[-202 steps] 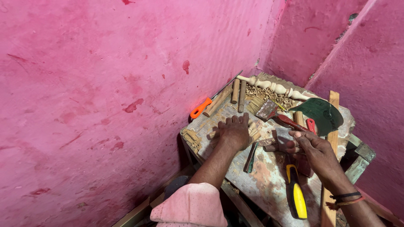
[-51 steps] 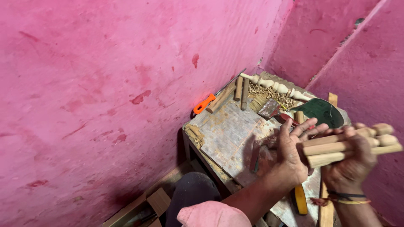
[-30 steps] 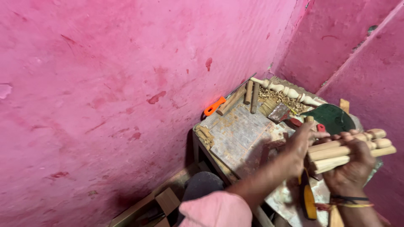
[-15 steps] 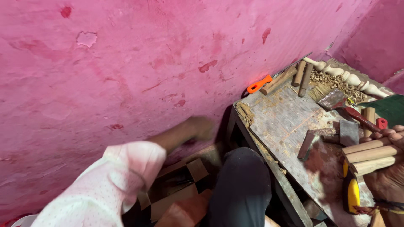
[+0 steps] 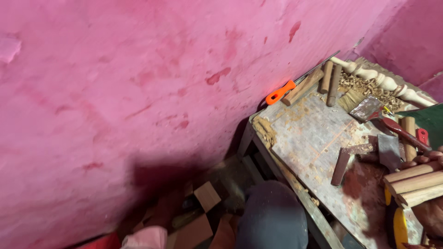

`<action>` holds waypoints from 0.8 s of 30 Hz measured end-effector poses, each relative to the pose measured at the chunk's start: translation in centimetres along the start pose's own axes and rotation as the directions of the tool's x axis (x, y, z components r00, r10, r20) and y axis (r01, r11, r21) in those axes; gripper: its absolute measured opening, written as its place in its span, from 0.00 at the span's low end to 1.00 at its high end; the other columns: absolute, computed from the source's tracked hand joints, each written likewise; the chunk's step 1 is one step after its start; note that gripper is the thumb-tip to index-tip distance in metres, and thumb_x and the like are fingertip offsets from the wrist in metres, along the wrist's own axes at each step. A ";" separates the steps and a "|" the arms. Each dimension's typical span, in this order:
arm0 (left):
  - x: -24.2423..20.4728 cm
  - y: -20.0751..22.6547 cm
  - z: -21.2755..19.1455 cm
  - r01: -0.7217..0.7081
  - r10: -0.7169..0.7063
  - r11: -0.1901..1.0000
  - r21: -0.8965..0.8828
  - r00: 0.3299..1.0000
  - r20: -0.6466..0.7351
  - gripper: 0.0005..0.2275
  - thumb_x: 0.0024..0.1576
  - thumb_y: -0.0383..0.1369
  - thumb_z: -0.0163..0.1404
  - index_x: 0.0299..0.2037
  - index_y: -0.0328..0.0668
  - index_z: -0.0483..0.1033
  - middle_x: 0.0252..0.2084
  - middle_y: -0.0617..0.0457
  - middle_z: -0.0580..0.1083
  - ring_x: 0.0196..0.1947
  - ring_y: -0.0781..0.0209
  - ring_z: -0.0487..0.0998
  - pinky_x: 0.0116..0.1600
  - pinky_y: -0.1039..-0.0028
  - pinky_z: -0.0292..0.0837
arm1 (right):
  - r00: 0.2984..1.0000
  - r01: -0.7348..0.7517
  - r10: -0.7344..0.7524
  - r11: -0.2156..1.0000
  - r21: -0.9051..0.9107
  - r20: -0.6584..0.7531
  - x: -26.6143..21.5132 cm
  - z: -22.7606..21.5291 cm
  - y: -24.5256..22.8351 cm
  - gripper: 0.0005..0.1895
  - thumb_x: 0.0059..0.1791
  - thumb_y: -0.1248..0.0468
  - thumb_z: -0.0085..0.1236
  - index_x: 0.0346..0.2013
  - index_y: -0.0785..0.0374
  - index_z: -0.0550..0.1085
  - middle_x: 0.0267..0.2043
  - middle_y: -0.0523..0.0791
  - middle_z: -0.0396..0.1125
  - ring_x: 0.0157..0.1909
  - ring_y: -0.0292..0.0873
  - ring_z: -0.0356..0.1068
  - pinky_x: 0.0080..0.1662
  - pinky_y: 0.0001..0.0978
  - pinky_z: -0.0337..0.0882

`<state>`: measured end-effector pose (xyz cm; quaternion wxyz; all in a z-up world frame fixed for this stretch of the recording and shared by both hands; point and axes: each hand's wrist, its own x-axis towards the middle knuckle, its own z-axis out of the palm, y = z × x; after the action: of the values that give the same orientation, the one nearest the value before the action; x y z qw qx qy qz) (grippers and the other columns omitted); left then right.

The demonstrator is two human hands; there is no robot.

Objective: The person gathers small wooden dowels and a turned wooden piece from a cluttered workbench. They place these items into a cardboard box along with a green sanding pad and an orange-handled tool, then close the box flaps.

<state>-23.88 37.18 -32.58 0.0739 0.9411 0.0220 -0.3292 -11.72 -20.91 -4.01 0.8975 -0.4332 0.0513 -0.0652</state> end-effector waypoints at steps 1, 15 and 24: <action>0.4 -0.4 -0.2 0.011 -0.011 1.000 0.004 1.000 0.005 0.20 0.55 0.37 0.54 0.57 0.41 0.69 0.50 0.38 0.76 0.51 0.40 0.78 0.53 0.51 0.76 | 1.000 0.005 -0.005 1.000 -0.001 -0.016 0.0 0.2 0.2 0.05 0.59 0.67 0.54 0.45 0.57 0.67 0.40 0.38 0.65 0.50 0.36 0.67 0.62 0.36 0.70; -2.3 -2.3 -4.1 -0.032 0.037 0.990 0.135 0.998 -0.040 0.10 0.54 0.32 0.52 0.45 0.44 0.79 0.50 0.40 0.77 0.53 0.41 0.77 0.56 0.52 0.74 | 0.995 0.001 -0.005 0.999 -0.040 -0.097 0.2 2.2 -2.7 0.05 0.55 0.66 0.53 0.44 0.58 0.67 0.39 0.41 0.65 0.49 0.40 0.69 0.59 0.40 0.72; -14.3 -0.6 -20.6 -0.077 0.171 0.961 0.265 0.920 -0.353 0.10 0.56 0.35 0.47 0.45 0.42 0.73 0.39 0.44 0.78 0.44 0.45 0.79 0.49 0.53 0.76 | 0.995 0.073 -0.071 0.997 0.020 -0.077 -1.1 2.3 -6.4 0.06 0.52 0.70 0.51 0.44 0.63 0.70 0.45 0.46 0.68 0.49 0.43 0.70 0.57 0.41 0.74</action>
<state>-22.40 41.08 -7.89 -0.0278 0.9877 -0.0655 -0.1392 -12.89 -22.90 2.48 0.8968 -0.4217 0.0691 -0.1144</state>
